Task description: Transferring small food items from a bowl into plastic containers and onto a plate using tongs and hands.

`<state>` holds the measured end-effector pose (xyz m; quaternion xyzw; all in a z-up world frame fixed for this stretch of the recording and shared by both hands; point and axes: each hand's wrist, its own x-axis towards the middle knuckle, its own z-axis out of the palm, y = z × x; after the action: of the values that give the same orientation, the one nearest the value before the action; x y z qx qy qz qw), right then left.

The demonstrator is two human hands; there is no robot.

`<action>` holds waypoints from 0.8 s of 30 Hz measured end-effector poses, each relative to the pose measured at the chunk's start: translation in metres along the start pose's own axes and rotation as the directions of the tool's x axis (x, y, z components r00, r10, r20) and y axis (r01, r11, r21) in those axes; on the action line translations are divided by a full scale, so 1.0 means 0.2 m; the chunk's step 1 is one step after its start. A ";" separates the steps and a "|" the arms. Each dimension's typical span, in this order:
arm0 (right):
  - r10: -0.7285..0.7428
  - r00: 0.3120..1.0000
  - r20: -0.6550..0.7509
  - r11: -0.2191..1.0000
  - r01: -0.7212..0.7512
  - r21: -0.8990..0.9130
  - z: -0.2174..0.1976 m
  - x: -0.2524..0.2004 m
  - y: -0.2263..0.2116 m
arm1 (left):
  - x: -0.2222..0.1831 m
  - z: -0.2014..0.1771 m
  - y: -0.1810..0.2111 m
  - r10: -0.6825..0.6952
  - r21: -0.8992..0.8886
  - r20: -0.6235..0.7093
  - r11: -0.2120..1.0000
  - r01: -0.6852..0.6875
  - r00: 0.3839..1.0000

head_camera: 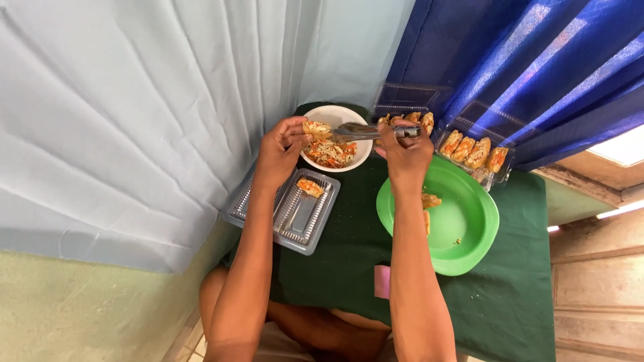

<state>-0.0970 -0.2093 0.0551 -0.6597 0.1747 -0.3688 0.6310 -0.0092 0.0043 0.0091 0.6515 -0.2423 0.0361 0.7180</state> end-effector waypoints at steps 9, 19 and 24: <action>0.357 0.908 0.219 0.920 -0.383 0.087 -0.18 -0.04 -0.01 | -0.17 -0.05 0.02 -0.051 -0.012 0.011 0.999 0.051 0.999; 0.320 0.896 0.309 0.947 -0.300 -0.112 -0.29 -0.13 0.00 | -0.38 -0.11 0.12 -0.027 0.016 -0.023 1.000 0.027 0.999; -0.011 0.996 0.087 0.779 0.063 -0.624 -0.42 -0.21 -0.12 | -0.49 -0.14 0.14 -0.026 0.040 -0.063 0.999 0.028 0.998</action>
<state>-0.1904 -0.2359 0.0611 -0.8491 0.2492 -0.2761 0.3750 -0.0982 0.0604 -0.0047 0.6677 -0.2102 0.0516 0.7123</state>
